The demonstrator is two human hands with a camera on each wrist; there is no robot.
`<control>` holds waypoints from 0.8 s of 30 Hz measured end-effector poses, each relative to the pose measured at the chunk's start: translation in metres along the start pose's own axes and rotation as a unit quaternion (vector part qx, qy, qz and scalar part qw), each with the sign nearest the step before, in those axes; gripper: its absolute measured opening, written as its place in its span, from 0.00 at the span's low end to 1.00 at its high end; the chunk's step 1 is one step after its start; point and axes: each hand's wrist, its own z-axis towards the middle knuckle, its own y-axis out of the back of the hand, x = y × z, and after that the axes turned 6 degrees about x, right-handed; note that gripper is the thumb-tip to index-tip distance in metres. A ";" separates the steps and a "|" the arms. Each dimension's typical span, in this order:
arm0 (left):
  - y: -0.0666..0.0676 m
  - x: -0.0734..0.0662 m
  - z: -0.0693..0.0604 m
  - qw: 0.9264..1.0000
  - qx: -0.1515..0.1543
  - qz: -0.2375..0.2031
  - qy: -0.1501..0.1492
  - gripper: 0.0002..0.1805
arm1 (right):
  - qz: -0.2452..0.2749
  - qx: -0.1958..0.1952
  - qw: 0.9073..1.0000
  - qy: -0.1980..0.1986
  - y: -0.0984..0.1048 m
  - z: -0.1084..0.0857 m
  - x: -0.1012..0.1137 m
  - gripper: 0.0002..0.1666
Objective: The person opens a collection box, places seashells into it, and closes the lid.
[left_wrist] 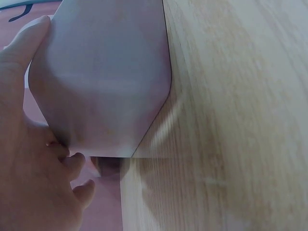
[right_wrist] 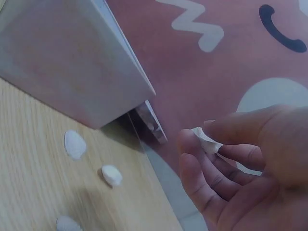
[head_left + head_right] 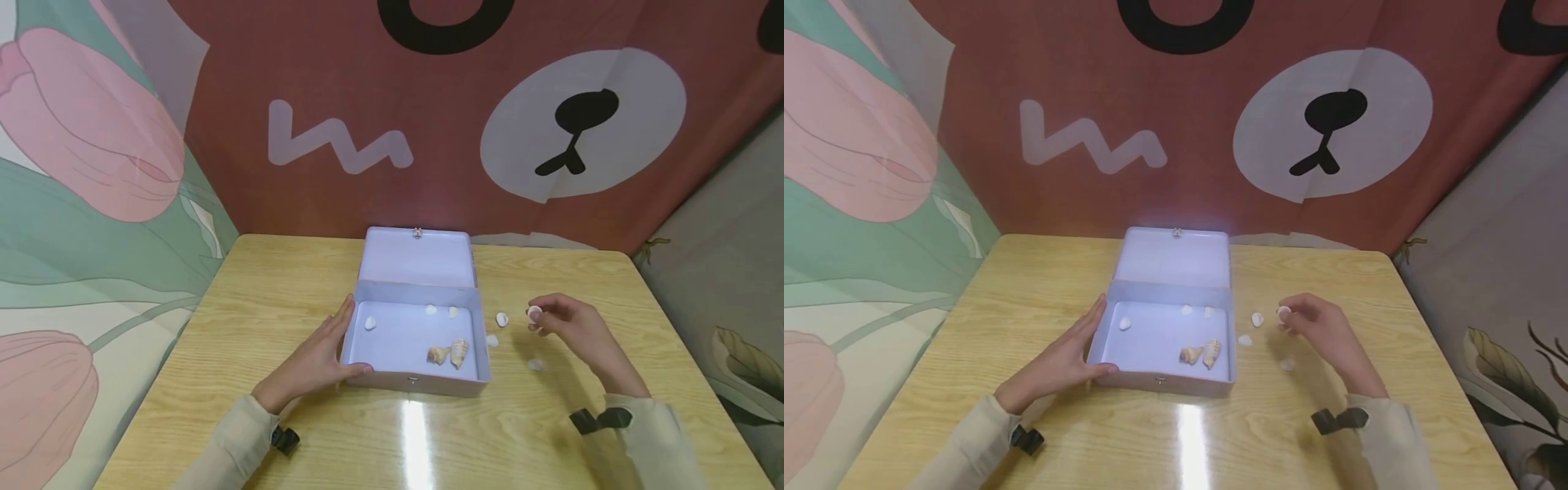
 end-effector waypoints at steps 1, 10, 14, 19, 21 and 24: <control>0.000 0.000 0.000 1.000 0.000 0.001 -0.001 0.71 | -0.001 0.002 1.000 -0.001 -0.001 0.001 0.002 0.24; 0.000 0.003 0.000 1.000 0.000 0.002 -0.011 0.72 | -0.017 0.014 1.000 0.008 -0.006 0.010 0.017 0.21; 0.001 0.003 0.000 1.000 0.000 0.008 -0.012 0.73 | -0.011 0.021 1.000 0.013 -0.008 0.012 0.022 0.22; 0.001 0.002 0.000 1.000 0.000 0.015 -0.013 0.73 | 0.002 0.031 0.999 0.012 -0.012 0.015 0.028 0.22; 0.001 0.002 0.000 1.000 0.000 0.017 -0.015 0.74 | 0.005 0.035 0.999 0.011 -0.014 0.017 0.029 0.22; 0.002 0.001 -0.001 1.000 0.000 0.019 -0.014 0.74 | 0.008 0.042 0.999 0.013 -0.017 0.019 0.031 0.22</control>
